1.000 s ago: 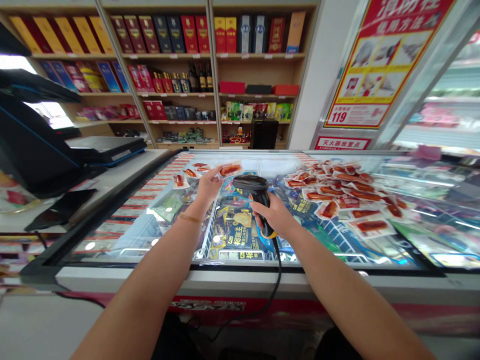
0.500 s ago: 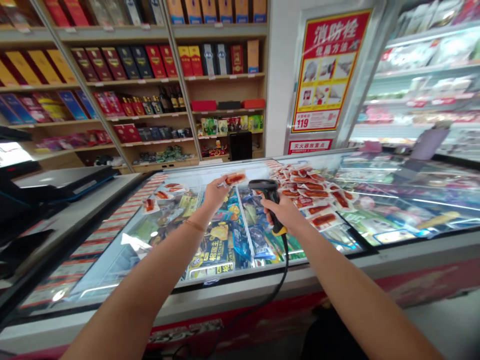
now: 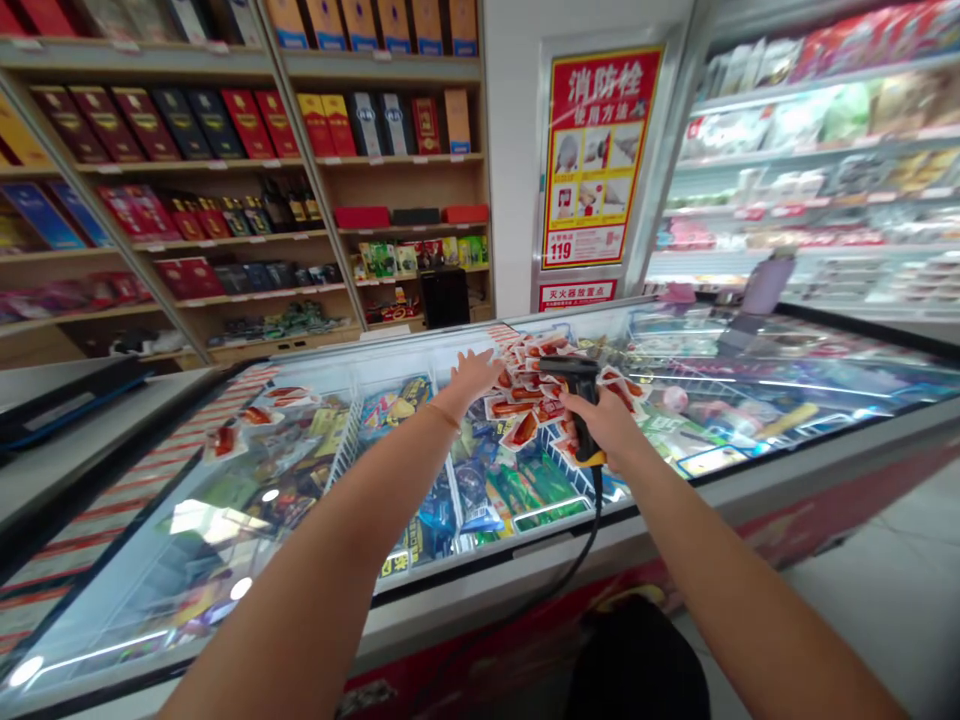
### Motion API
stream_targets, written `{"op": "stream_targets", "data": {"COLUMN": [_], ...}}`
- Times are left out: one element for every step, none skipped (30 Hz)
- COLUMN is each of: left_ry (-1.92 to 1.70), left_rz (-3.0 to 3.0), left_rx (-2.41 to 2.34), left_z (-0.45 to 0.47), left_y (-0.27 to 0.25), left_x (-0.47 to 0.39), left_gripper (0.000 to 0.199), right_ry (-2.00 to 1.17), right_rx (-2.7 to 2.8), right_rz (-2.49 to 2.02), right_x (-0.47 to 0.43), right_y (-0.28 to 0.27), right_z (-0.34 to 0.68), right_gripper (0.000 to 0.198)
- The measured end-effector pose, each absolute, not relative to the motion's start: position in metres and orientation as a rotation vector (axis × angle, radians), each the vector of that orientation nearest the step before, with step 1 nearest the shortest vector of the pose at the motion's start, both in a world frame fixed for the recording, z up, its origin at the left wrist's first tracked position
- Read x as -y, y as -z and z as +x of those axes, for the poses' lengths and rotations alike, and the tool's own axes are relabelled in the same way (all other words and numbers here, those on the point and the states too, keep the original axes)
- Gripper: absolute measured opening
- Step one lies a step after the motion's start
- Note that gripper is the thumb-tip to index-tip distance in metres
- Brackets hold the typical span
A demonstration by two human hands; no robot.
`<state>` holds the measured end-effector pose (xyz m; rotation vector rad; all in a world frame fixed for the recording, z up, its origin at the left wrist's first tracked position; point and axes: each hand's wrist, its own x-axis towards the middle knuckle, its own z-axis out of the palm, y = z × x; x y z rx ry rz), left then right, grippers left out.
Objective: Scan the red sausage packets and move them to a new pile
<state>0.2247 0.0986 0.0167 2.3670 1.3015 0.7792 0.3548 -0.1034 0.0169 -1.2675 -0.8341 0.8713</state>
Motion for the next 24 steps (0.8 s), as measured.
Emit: {"op": "stream_targets", "data": {"left_ry": [-0.803,-0.815,-0.826,-0.838,-0.845,-0.847,-0.849,-0.857,-0.871,-0.89,-0.918,-0.949,-0.976,-1.004,-1.032,-1.052,-1.066,-1.067,-1.054,-1.041,-1.019,-1.016,-1.056,-1.128], "left_rz": [2.348,2.322,2.291,2.256,2.221,2.186,2.156,2.134,2.114,2.093,2.068,2.032,2.004,1.975,1.952,1.943,1.947,1.956,1.958,1.939,1.907,1.873,1.892,1.959], "left_rx": [-1.322,-1.352,-1.39,-1.433,-1.482,-1.535,-1.589,-1.639,-1.694,-1.756,-1.826,-1.909,-1.988,-2.067,-2.14,-2.199,-2.24,-2.269,-2.278,-2.3,-2.317,-2.301,-2.225,-2.071], "left_z": [0.222,0.217,0.209,0.2,0.189,0.175,0.159,0.142,0.123,0.103,0.081,0.059,0.036,0.012,-0.011,-0.035,-0.058,-0.08,-0.101,-0.12,-0.137,-0.153,-0.166,-0.176], "left_y": [-0.015,-0.014,-0.014,-0.013,-0.012,-0.011,-0.009,-0.007,-0.005,-0.002,0.001,0.004,0.007,0.009,0.011,0.013,0.014,0.015,0.016,0.017,0.019,0.021,0.022,0.024], "left_x": [-0.099,-0.1,-0.1,-0.1,-0.1,-0.1,-0.1,-0.1,-0.101,-0.101,-0.102,-0.103,-0.104,-0.106,-0.107,-0.108,-0.109,-0.11,-0.111,-0.112,-0.112,-0.113,-0.114,-0.115], "left_gripper": [0.049,0.052,0.054,0.056,0.057,0.059,0.061,0.061,0.061,0.061,0.059,0.058,0.058,0.056,0.055,0.054,0.051,0.049,0.046,0.042,0.037,0.032,0.026,0.02], "right_ry": [-0.881,-0.889,-0.893,-0.893,-0.897,-0.9,-0.901,-0.907,-0.916,-0.93,-0.946,-0.965,-0.989,-1.01,-1.029,-1.05,-1.07,-1.09,-1.11,-1.13,-1.149,-1.164,-1.175,-1.183], "right_rx": [0.836,0.841,0.851,0.859,0.872,0.885,0.894,0.905,0.918,0.932,0.945,0.958,0.975,0.99,1.003,1.018,1.033,1.046,1.054,1.057,1.055,1.049,1.043,1.036], "right_rz": [-1.267,-1.262,-1.255,-1.246,-1.238,-1.235,-1.237,-1.239,-1.239,-1.238,-1.234,-1.227,-1.222,-1.215,-1.206,-1.192,-1.176,-1.159,-1.143,-1.129,-1.12,-1.112,-1.107,-1.108], "right_x": [0.102,0.1,0.097,0.094,0.091,0.088,0.085,0.081,0.078,0.075,0.071,0.067,0.063,0.059,0.055,0.051,0.046,0.042,0.038,0.034,0.031,0.028,0.025,0.023], "right_y": [-0.016,-0.015,-0.014,-0.014,-0.014,-0.014,-0.015,-0.016,-0.018,-0.019,-0.021,-0.023,-0.024,-0.026,-0.026,-0.027,-0.027,-0.026,-0.024,-0.022,-0.018,-0.014,-0.009,-0.004], "right_z": [0.352,0.349,0.345,0.339,0.333,0.326,0.318,0.309,0.3,0.289,0.278,0.266,0.254,0.242,0.23,0.218,0.207,0.196,0.187,0.178,0.171,0.165,0.16,0.157], "right_gripper": [0.028,0.028,0.027,0.027,0.026,0.025,0.025,0.025,0.025,0.025,0.024,0.024,0.023,0.023,0.022,0.021,0.021,0.021,0.021,0.021,0.022,0.022,0.023,0.025]}}
